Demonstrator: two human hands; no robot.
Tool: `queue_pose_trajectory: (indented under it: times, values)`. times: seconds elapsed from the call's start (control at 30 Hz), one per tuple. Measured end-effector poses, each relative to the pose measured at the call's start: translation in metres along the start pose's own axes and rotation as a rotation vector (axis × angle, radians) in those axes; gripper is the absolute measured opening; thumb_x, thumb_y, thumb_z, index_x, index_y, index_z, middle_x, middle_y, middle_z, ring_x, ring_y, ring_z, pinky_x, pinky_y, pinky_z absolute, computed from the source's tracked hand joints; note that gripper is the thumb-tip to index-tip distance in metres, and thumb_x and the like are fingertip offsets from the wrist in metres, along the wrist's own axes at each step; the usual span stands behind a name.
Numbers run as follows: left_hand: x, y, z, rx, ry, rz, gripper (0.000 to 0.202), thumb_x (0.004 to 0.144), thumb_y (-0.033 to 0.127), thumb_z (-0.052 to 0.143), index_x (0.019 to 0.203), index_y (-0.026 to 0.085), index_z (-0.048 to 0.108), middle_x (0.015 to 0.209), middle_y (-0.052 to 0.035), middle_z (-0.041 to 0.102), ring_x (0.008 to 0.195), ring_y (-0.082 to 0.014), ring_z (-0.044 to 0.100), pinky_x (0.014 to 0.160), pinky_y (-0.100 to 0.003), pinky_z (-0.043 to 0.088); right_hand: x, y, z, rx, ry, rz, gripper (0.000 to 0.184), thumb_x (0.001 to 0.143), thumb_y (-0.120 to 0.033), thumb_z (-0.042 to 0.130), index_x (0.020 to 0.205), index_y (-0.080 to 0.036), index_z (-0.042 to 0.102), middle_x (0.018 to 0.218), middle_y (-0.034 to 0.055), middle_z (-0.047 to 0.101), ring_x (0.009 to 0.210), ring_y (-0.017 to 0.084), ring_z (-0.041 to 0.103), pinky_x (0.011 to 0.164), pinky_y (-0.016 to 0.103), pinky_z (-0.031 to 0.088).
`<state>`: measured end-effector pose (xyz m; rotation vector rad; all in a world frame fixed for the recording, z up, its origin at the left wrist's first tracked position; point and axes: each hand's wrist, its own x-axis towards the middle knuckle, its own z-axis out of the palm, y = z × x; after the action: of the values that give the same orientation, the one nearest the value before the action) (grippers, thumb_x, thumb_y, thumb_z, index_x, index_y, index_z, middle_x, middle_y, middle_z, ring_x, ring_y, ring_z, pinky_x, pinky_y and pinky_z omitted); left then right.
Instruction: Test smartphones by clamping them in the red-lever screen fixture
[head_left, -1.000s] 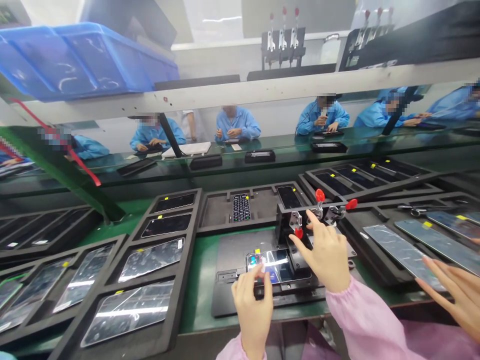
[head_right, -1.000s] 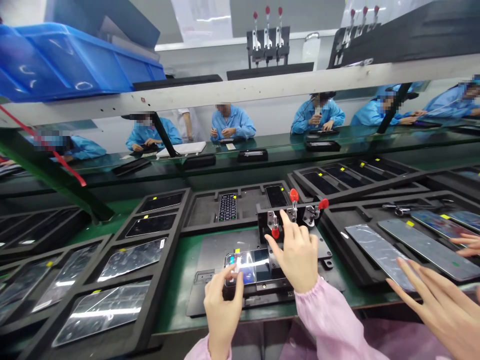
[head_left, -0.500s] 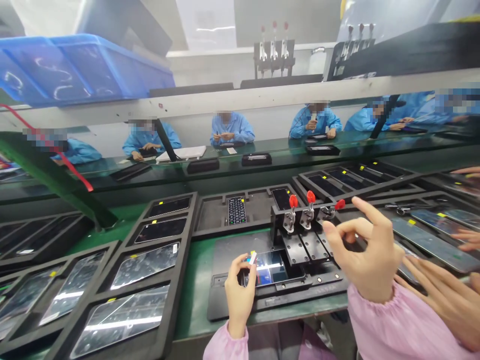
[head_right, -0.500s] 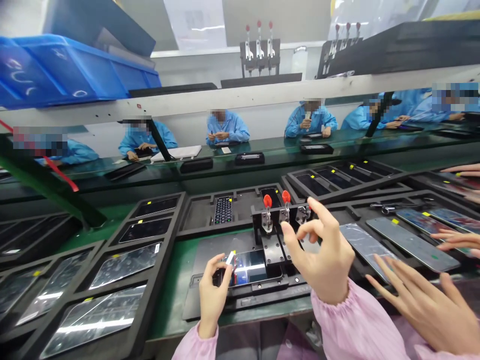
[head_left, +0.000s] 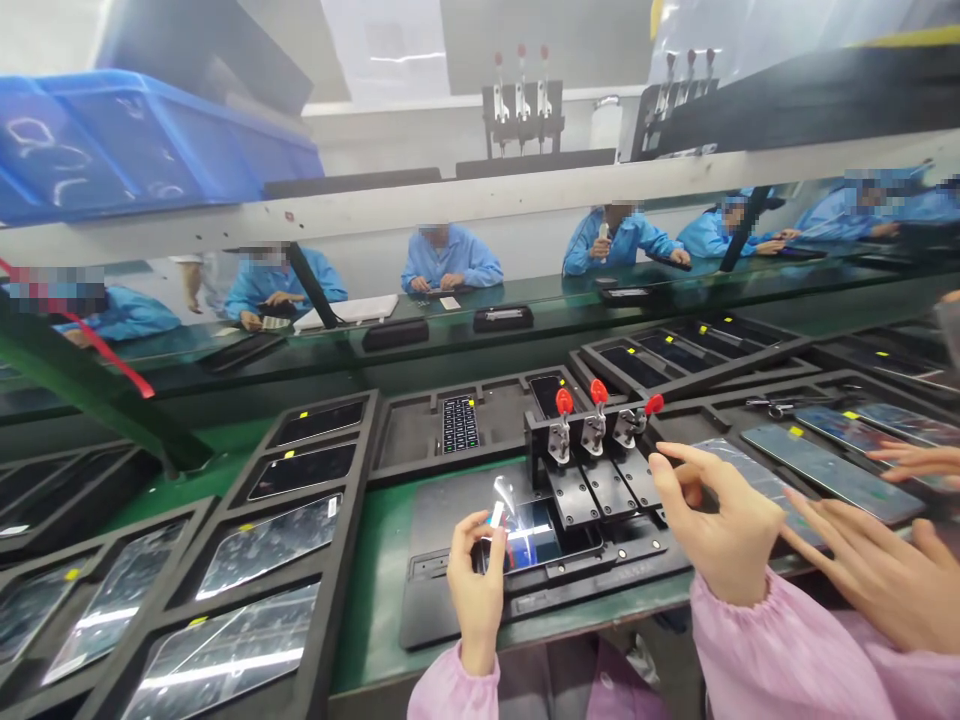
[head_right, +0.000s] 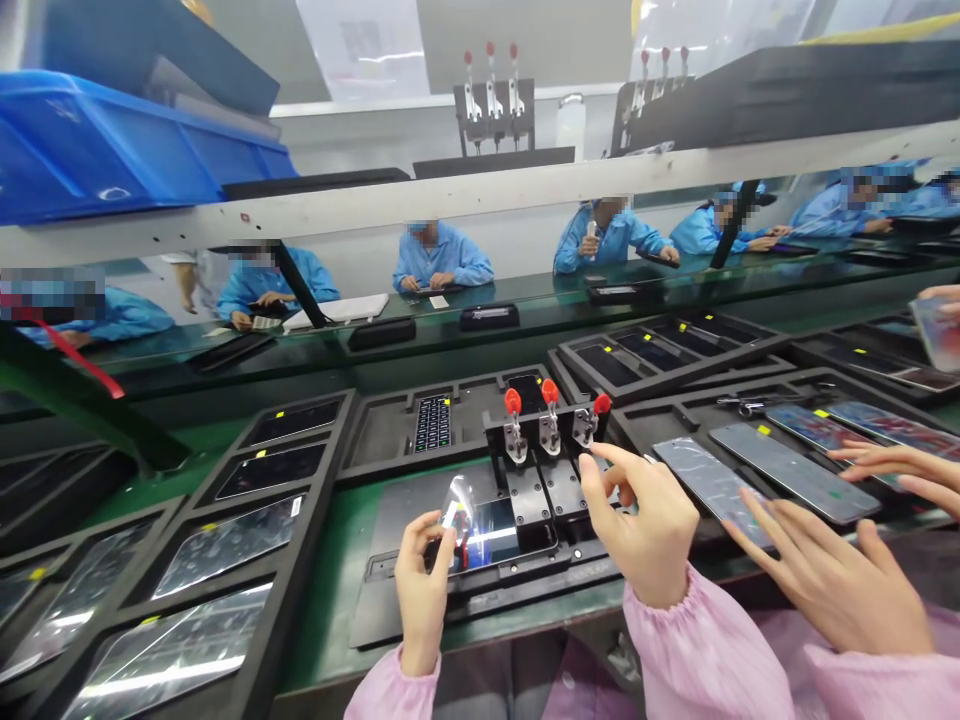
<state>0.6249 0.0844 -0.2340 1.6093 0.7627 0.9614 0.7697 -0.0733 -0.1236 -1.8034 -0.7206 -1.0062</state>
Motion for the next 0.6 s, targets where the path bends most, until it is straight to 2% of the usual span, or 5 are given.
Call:
queue_pose_trajectory:
  times: [0.17,0.4,0.47,0.53,0.6]
  values:
    - [-0.004,0.0,0.017,0.006,0.027,0.054,0.026,0.078,0.031,0.059,0.1,0.019,0.051,0.08,-0.0009,0.059,0.077,-0.0156,0.058,0.077,-0.029,0.043,-0.004,0.006,-0.001,-0.031,0.001,-0.033,0.014,0.073,-0.02,0.067,0.086,-0.018,0.067,0.048,-0.0057,0.052,0.044,0.007,0.037,0.052,0.021,0.041]
    - [-0.005,0.004,0.019,0.114,0.01,0.09,0.025,0.079,0.032,0.057,0.1,0.02,0.052,0.077,-0.0002,0.06,0.076,-0.0164,0.059,0.078,-0.031,0.042,0.002,0.013,-0.004,-0.005,-0.042,-0.075,0.011,0.074,-0.018,0.065,0.085,-0.018,0.066,0.052,-0.0045,0.054,0.047,0.008,0.043,0.052,0.022,0.043]
    - [-0.007,0.006,0.02,0.173,0.009,0.114,0.024,0.079,0.033,0.056,0.099,0.02,0.053,0.076,-0.0002,0.061,0.076,-0.0171,0.06,0.081,-0.033,0.042,0.011,0.011,0.006,0.048,-0.1,-0.117,0.01,0.077,-0.017,0.061,0.086,-0.019,0.065,0.063,-0.0014,0.06,0.057,0.01,0.052,0.061,0.025,0.047]
    - [-0.008,0.007,0.02,0.239,0.01,0.14,0.022,0.079,0.033,0.055,0.097,0.021,0.055,0.076,-0.0004,0.062,0.077,-0.0181,0.061,0.087,-0.037,0.039,0.026,0.01,0.023,0.092,-0.189,-0.169,0.016,0.082,-0.018,0.055,0.096,-0.019,0.062,0.087,0.0038,0.065,0.08,0.015,0.059,0.078,0.03,0.048]
    - [-0.009,0.007,0.02,0.307,0.021,0.164,0.023,0.078,0.033,0.055,0.098,0.022,0.055,0.079,-0.0008,0.063,0.079,-0.0192,0.061,0.095,-0.044,0.033,0.044,0.01,0.046,0.078,-0.31,-0.227,0.025,0.086,-0.023,0.048,0.109,-0.016,0.057,0.11,0.0093,0.06,0.102,0.02,0.055,0.092,0.036,0.044]
